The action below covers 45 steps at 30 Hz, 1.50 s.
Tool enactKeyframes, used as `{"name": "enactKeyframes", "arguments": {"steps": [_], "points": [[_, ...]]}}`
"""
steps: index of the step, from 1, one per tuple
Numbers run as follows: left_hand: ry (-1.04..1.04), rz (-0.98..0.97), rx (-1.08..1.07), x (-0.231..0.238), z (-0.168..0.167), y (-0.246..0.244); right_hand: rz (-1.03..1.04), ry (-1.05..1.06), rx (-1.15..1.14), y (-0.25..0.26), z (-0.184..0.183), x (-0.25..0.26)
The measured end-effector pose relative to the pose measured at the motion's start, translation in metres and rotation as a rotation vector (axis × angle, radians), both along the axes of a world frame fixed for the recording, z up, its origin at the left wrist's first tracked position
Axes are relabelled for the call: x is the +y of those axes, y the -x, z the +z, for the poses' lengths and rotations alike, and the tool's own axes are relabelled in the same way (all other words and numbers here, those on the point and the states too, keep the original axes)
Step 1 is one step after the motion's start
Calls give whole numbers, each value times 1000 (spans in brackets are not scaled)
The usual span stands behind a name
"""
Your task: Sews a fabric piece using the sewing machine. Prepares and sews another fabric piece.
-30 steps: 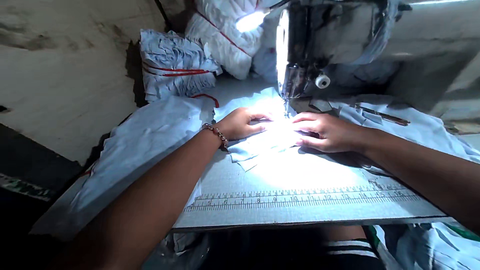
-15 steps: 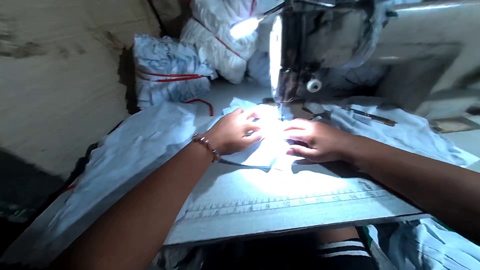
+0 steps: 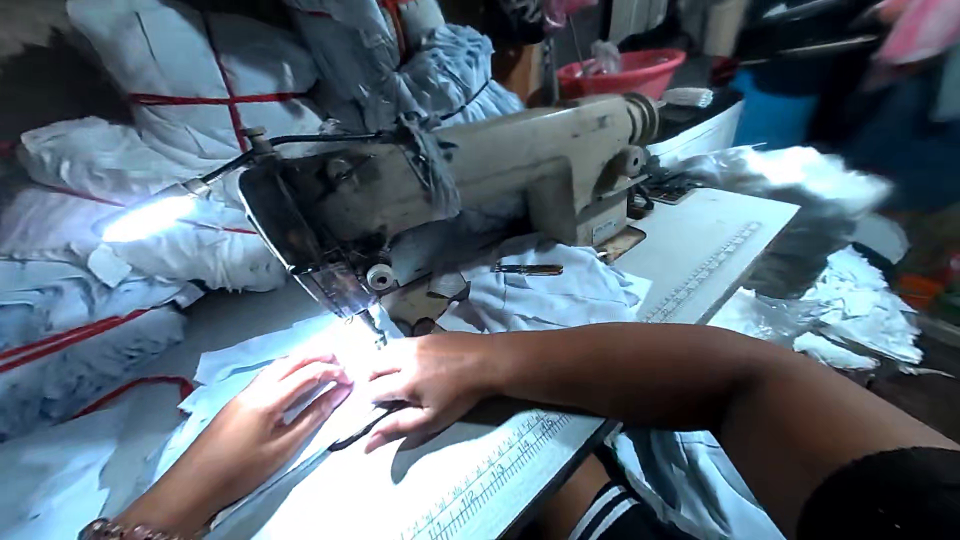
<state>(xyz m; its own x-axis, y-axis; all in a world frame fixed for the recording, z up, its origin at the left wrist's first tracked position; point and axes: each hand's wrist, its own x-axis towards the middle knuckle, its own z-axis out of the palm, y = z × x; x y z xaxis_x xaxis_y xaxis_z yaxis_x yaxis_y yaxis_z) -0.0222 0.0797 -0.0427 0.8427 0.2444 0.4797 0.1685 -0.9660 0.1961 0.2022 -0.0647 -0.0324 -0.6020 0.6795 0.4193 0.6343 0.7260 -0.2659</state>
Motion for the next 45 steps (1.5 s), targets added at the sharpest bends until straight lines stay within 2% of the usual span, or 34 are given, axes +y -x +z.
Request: {"name": "enactKeyframes", "arguments": {"steps": [7,10,15,20,23,25,28,31,34,37,42,45], "points": [[119,118,207,-32,38,-3,-116,-18,-18,-18,-2,4],[281,174,211,-40,49,-5,-73,-177,-41,-18,-7,2],[578,192,109,-36,53,-3,-85,-129,-64,-23,-4,5],[837,111,-9,-34,56,1,-222,-66,-109,-29,-3,8],[1068,136,-38,-41,63,-2,-92,-261,-72,-17,-2,6],[1128,153,-41,-44,65,-4,23,-340,-46,2,4,1],[1093,139,-42,-45,66,-4,72,-264,-96,16,3,-7],[860,32,-34,-36,57,-1,48,-160,-125,17,0,-11],[664,37,129,-32,53,4,19,-180,-106,9,-4,-9],[573,87,250,-33,55,4,8,-219,-94,2,-5,-6],[375,53,290,-34,55,-5,-37,-222,-76,-13,-8,-2],[345,99,307,-33,54,-11,-65,-213,-67,-21,-9,1]]}}
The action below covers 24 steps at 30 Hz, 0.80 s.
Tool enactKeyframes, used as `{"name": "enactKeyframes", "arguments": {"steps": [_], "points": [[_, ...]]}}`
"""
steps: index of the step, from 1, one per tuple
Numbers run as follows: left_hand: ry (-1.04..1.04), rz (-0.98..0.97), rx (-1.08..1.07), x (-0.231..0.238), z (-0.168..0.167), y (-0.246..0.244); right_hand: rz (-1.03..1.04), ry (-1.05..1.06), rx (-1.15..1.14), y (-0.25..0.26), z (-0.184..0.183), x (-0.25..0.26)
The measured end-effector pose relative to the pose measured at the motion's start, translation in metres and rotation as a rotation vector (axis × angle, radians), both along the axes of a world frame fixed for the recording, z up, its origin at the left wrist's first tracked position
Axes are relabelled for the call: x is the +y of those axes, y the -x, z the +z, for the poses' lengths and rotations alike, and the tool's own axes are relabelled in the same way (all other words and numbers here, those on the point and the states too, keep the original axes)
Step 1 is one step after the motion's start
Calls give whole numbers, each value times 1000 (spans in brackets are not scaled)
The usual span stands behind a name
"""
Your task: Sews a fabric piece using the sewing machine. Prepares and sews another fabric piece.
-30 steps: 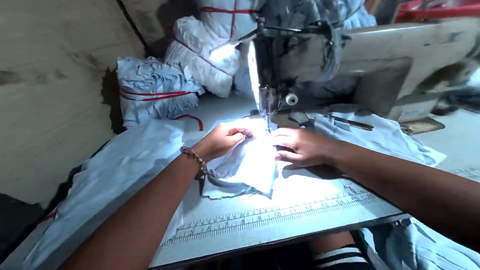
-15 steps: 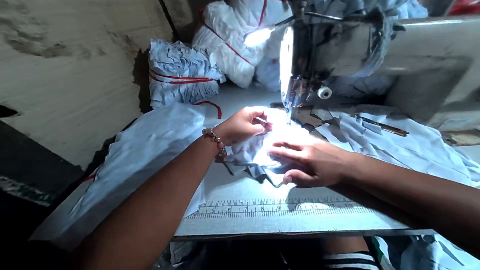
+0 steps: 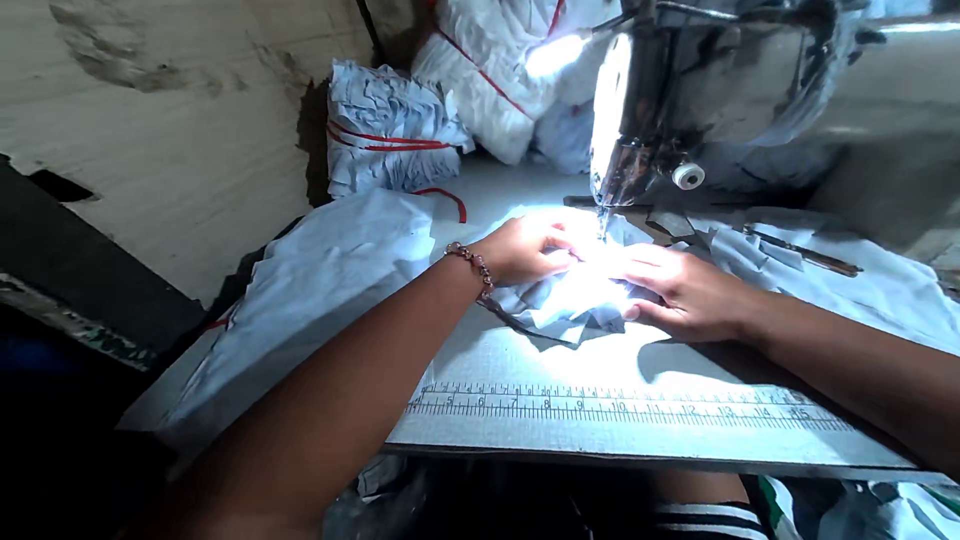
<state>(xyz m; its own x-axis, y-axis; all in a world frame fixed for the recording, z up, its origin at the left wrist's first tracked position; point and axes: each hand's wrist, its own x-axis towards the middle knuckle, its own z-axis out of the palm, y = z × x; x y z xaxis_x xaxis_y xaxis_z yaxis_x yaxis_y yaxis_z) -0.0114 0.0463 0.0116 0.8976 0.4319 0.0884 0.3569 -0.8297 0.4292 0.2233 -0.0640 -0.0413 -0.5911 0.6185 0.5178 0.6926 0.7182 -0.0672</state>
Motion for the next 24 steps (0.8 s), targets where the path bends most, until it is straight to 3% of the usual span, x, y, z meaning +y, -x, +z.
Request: {"name": "enactKeyframes", "arguments": {"steps": [13,17,20,24], "points": [[19,177,-8,-14,-4,-15,-162,169,26,-11,10,7],[91,195,-206,-12,-14,-15,33,4,6,3,0,6],[251,101,-437,-4,-26,-7,54,39,23,3,-1,3],[198,93,-240,-8,-21,-2,40,8,17,-1,-2,2]]}}
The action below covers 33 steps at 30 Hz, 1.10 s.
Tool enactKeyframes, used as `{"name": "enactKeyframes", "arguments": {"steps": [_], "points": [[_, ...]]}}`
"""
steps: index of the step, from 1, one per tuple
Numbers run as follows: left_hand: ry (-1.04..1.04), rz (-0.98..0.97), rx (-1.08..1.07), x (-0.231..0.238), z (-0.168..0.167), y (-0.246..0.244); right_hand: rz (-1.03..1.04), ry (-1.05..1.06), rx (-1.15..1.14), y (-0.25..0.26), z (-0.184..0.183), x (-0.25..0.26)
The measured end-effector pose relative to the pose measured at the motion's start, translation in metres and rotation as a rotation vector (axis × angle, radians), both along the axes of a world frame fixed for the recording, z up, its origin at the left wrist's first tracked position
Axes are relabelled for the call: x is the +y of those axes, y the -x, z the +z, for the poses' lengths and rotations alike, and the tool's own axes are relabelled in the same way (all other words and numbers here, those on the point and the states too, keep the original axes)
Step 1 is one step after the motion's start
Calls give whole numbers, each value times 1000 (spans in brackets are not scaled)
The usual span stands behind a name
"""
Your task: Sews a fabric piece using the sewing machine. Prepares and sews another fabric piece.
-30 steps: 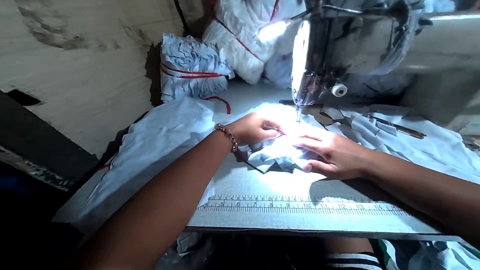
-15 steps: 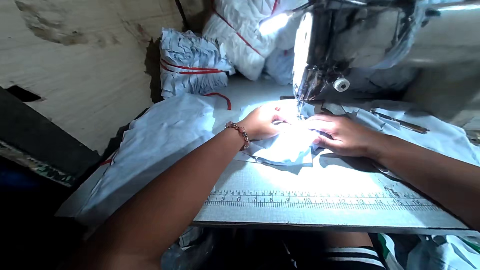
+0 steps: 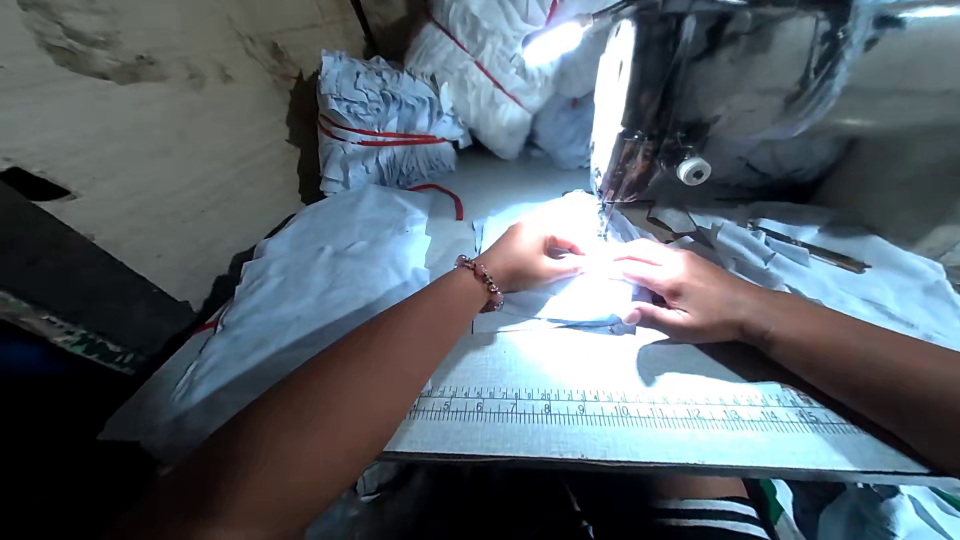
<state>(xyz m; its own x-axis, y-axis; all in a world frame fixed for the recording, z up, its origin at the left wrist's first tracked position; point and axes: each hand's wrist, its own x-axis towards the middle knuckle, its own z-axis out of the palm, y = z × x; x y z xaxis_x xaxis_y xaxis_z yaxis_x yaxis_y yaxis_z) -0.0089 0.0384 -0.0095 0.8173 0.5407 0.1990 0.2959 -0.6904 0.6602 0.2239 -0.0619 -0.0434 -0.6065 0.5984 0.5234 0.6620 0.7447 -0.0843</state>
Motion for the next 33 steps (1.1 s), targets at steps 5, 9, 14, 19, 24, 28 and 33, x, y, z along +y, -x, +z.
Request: {"name": "enactKeyframes", "arguments": {"steps": [5,9,14,19,24,28,33], "points": [[-77,36,78,-3,4,-3,-55,9,-15,1,2,0],[-14,98,174,-5,10,-8,-67,32,-11,1,4,1],[31,176,223,-12,16,-12,-130,59,-14,1,4,2],[-41,163,259,-11,17,-12,-95,29,-53,-3,2,-2],[-133,121,279,-10,18,-11,-77,11,-58,-10,-5,2],[-211,86,276,-3,13,-10,-127,73,-24,-11,0,2],[-256,88,275,0,9,-10,-236,207,-7,-11,10,2]]}}
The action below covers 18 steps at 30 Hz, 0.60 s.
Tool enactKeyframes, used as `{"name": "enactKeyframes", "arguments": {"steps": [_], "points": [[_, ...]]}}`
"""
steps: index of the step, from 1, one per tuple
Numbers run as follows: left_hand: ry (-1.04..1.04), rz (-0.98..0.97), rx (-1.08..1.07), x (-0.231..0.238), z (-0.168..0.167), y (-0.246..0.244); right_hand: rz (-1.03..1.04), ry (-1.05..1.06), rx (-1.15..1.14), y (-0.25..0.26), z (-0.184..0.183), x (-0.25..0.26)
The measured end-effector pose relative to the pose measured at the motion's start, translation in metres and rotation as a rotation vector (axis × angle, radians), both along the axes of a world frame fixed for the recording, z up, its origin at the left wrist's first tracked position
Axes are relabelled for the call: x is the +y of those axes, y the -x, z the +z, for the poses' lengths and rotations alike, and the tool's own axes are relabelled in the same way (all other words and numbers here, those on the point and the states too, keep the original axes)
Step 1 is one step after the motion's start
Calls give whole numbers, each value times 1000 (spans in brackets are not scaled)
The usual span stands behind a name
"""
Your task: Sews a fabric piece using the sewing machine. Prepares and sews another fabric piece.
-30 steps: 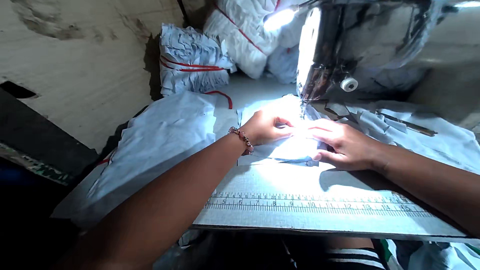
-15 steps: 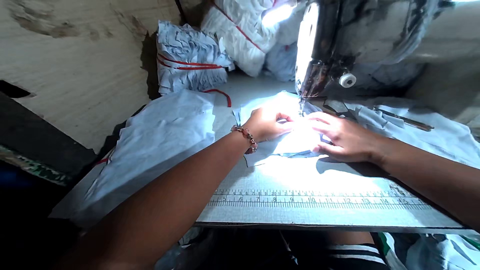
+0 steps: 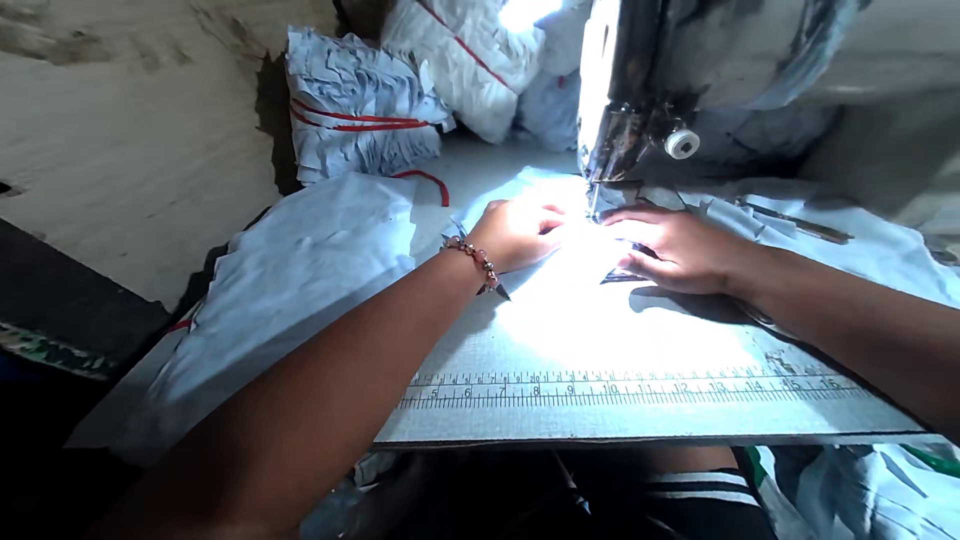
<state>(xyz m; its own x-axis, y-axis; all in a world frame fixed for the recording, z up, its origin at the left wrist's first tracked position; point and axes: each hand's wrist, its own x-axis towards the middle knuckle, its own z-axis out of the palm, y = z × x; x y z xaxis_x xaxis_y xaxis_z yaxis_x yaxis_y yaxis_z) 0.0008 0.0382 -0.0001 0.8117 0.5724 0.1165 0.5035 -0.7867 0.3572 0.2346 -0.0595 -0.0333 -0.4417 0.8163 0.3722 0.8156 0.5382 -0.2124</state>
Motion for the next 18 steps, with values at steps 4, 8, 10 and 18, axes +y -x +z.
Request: {"name": "enactKeyframes", "arguments": {"steps": [4,8,10,18], "points": [[-51,1,51,1,-1,0,-84,86,-21,-3,5,8],[-123,-46,54,6,-4,3,-75,-28,-101,-8,-3,12],[-134,-90,20,7,-3,7,54,-229,-74,1,-5,3],[-262,-251,-176,16,-9,16,210,-116,17,22,-4,-7]]}}
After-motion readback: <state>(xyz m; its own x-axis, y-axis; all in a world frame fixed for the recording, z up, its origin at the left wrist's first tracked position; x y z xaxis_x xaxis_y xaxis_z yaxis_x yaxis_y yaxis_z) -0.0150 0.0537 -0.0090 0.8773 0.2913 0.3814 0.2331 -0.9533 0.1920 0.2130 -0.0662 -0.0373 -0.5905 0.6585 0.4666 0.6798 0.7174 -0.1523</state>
